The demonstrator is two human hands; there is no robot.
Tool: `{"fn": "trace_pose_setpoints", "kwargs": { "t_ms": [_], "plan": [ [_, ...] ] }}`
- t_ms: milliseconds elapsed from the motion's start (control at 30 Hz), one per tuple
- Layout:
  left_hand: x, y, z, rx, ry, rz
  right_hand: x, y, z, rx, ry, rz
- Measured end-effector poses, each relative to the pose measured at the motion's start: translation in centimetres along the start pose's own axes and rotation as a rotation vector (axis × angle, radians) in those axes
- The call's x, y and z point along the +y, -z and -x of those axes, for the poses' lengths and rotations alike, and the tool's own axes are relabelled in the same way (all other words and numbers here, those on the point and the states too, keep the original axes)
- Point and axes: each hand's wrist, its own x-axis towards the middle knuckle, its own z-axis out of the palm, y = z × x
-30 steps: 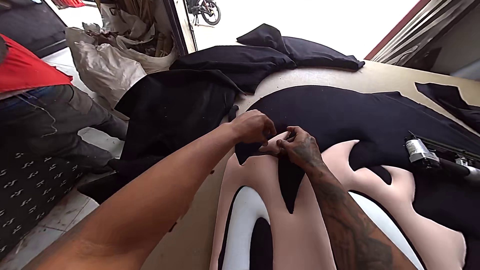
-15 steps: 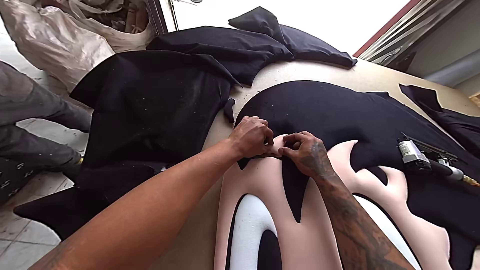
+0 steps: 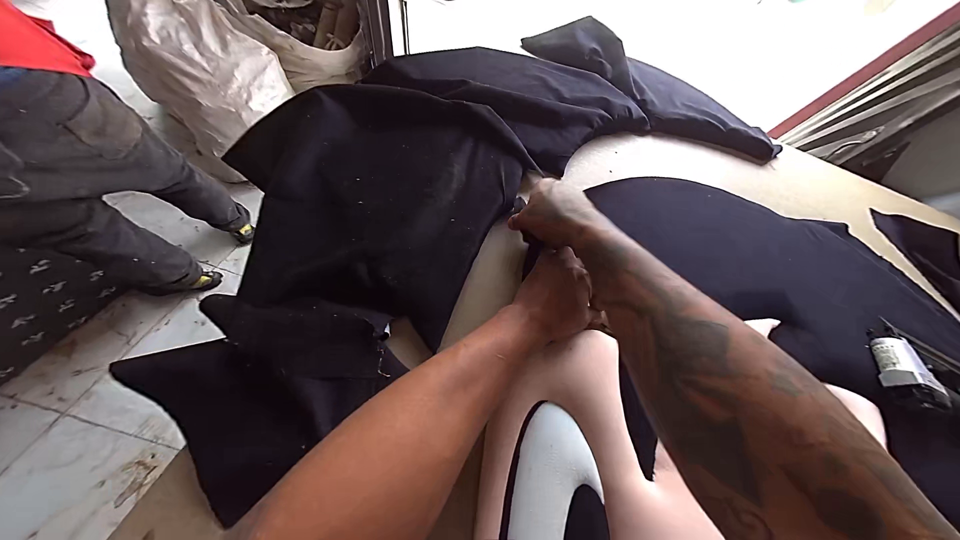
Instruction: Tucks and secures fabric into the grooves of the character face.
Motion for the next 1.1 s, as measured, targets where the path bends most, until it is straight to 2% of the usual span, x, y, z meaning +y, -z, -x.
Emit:
{"fn": "trace_pose_setpoints", "kwargs": {
  "t_ms": [67, 167, 267, 333, 400, 467, 533, 600, 667, 733, 800, 867, 967, 1100],
  "plan": [
    [0.1, 0.9, -0.1, -0.067, -0.019, 0.076, 4.0, 2.5, 1.8, 0.063, 0.154, -0.161],
    [-0.6, 1.6, -0.6, -0.154, -0.080, 0.087, 10.6, 5.3, 8.9, 0.158, 0.366, -0.324],
    [-1.9, 3.4, -1.6, -0.291, -0.176, 0.161, 16.0, 2.5, 14.2, 0.183, 0.414, -0.463],
    [-2.8, 4.8, -1.9, -0.269, -0.126, 0.357, 17.9, -0.6, 16.0, 0.162, 0.381, -0.561],
    [-3.0, 6.1, -1.4, -0.159, 0.034, 0.545, 17.7, -3.1, 17.1, 0.119, 0.330, -0.793],
    [-2.5, 6.4, 0.0, 0.015, 0.151, 0.602, 16.4, -4.6, 17.7, 0.058, 0.240, -1.121],
    [-1.5, 6.3, 1.8, 0.056, 0.143, 0.668, 15.1, -5.5, 17.8, 0.014, 0.135, -1.342],
    [-0.5, 6.2, 3.1, -0.002, 0.056, 0.691, 14.3, -6.1, 17.4, 0.004, 0.060, -1.453],
    [0.1, 5.7, 3.6, -0.065, 0.009, 0.618, 13.4, -6.4, 17.1, 0.024, -0.031, -1.470],
    [0.6, 5.3, 3.5, -0.080, 0.038, 0.561, 12.7, -6.3, 17.1, -0.010, -0.087, -1.457],
    [0.9, 5.4, 3.2, -0.093, 0.096, 0.554, 12.8, -6.1, 17.1, -0.055, -0.047, -1.441],
    [1.0, 5.7, 3.1, -0.103, 0.141, 0.660, 13.6, -5.7, 17.3, -0.070, 0.059, -1.400],
    [1.6, 5.5, 3.4, -0.085, 0.207, 0.899, 14.2, -5.2, 17.4, 0.003, 0.181, -1.347],
    [2.1, 5.1, 3.8, -0.143, 0.231, 1.117, 14.2, -4.0, 17.2, 0.165, 0.108, -1.290]
  ]
}}
